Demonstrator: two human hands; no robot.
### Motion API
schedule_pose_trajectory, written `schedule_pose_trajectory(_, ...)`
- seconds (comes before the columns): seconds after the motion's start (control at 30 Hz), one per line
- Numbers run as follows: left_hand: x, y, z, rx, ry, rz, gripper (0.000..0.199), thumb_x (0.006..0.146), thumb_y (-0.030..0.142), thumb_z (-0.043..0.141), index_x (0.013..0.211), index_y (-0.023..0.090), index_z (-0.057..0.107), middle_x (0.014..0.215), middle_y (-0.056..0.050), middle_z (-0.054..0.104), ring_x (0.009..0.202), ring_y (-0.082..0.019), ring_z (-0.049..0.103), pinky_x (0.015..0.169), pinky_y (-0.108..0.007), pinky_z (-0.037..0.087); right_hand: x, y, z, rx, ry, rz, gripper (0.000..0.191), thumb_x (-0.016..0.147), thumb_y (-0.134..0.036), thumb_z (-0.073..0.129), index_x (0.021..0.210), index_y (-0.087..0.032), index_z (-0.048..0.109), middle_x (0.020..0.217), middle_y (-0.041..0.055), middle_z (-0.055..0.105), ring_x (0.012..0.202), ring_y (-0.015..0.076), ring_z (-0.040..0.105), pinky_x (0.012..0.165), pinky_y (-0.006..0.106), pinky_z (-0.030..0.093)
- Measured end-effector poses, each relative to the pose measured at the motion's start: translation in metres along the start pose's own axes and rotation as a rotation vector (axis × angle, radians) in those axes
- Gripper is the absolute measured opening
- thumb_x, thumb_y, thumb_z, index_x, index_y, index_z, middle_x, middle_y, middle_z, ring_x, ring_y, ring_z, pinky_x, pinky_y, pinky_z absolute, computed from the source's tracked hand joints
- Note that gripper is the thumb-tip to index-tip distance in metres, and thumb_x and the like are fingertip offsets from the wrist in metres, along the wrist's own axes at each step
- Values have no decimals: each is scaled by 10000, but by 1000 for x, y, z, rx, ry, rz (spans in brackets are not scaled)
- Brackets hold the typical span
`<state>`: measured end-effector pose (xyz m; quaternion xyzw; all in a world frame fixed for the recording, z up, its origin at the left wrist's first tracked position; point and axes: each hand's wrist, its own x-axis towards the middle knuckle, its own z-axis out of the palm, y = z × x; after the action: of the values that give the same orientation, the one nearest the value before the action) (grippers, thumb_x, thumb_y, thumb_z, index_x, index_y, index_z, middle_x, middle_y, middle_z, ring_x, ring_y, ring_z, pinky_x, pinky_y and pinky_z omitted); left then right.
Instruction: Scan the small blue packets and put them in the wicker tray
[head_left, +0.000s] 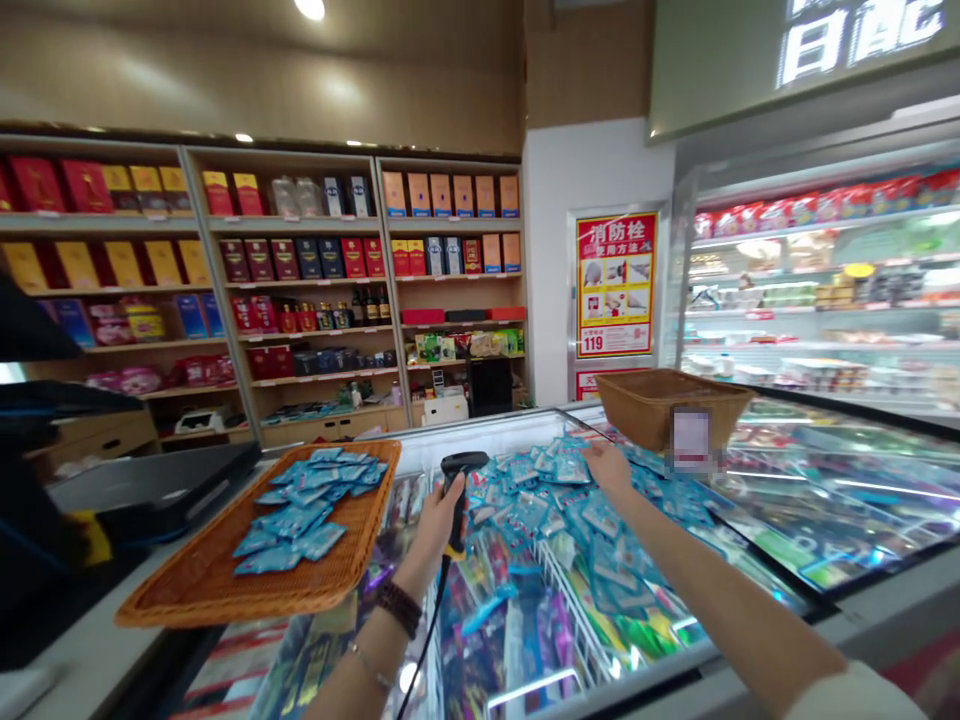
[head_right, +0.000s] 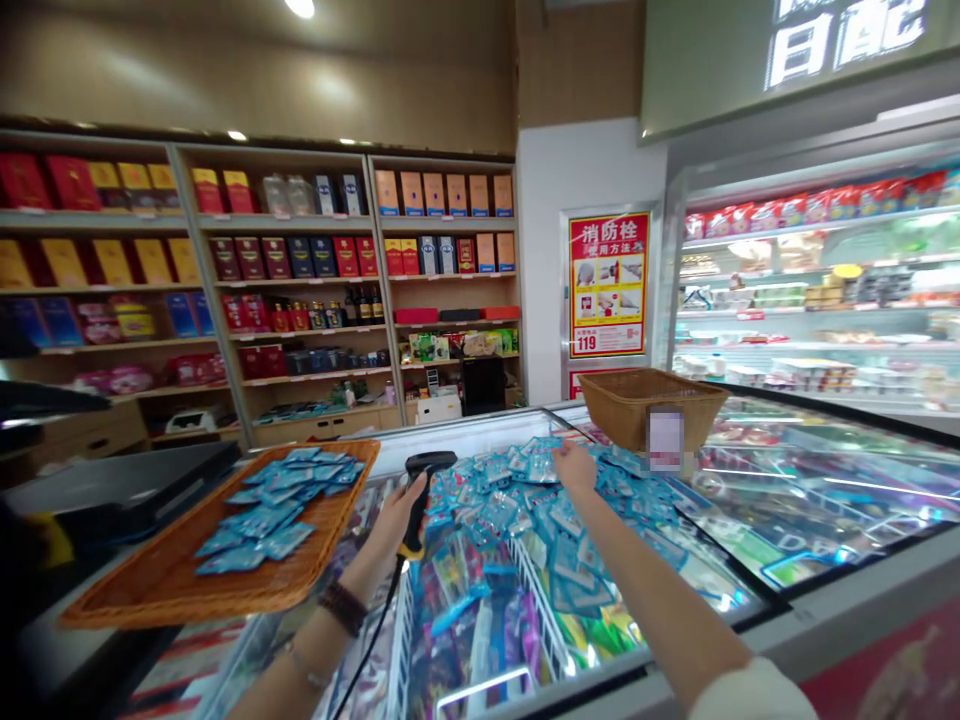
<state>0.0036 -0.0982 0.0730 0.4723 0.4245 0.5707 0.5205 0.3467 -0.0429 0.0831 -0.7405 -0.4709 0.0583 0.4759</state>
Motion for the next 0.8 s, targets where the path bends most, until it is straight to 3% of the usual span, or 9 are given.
schedule_pose_trajectory(0.07, 0, 4, -5, 17, 9, 3, 927, 473, 1035, 1017, 765, 238, 643, 622, 29, 625, 463, -119, 555, 417, -232, 411, 3, -5, 3, -73, 36, -3, 342, 984, -169, 760, 1287, -129, 915, 1387, 267, 908, 1395, 428, 861, 1242, 497, 629)
schedule_pose_trajectory(0.13, 1, 11, -15, 29, 25, 23, 920, 505, 1046, 998, 754, 238, 636, 611, 28, 613, 465, -116, 548, 421, -233, 409, 3, -11, 12, -78, 56, -63, 399, 1005, -160, 719, 1359, -107, 895, 1467, 289, 875, 1469, 437, 818, 1300, 516, 576)
schedule_pose_trajectory(0.27, 0, 29, -42, 2, 68, 92, 896, 557, 1033, 998, 759, 243, 626, 630, 25, 627, 481, -116, 556, 433, -233, 415, -3, -30, 48, 21, 51, -195, 397, 978, -148, 741, 1340, -149, 905, 1396, 263, 882, 1431, 453, 812, 1299, 575, 570)
schedule_pose_trajectory(0.4, -9, 49, -77, -23, 143, 136, 848, 628, 984, 1011, 782, 247, 622, 624, 38, 613, 468, -107, 531, 443, -235, 409, -24, -65, 102, 120, 2, -285, 426, 963, -162, 738, 1358, -166, 899, 1373, 206, 877, 1342, 409, 820, 1289, 586, 592)
schedule_pose_trajectory(0.57, -27, 68, -140, 2, 306, 160, 781, 732, 926, 1000, 832, 247, 627, 631, 56, 602, 460, -109, 523, 447, -231, 393, -86, -138, 176, 253, -145, -482, 390, 986, -186, 714, 1332, -199, 891, 1340, 156, 881, 1328, 369, 800, 1274, 550, 598)
schedule_pose_trajectory(0.7, -39, 74, -193, 65, 426, 184, 769, 730, 912, 1002, 807, 251, 617, 636, 44, 622, 459, -120, 546, 439, -241, 407, -156, -210, 222, 249, -411, -614, 413, 1029, -169, 719, 1414, -197, 866, 1457, 161, 876, 1398, 339, 800, 1289, 476, 583)
schedule_pose_trajectory(0.8, -44, 69, -224, 98, 514, 170, 771, 758, 929, 978, 765, 264, 588, 601, 39, 603, 444, -130, 547, 426, -250, 411, -206, -250, 245, 173, -617, -624, 464, 1084, -187, 726, 1539, -186, 811, 1566, 180, 851, 1418, 321, 821, 1254, 418, 596)
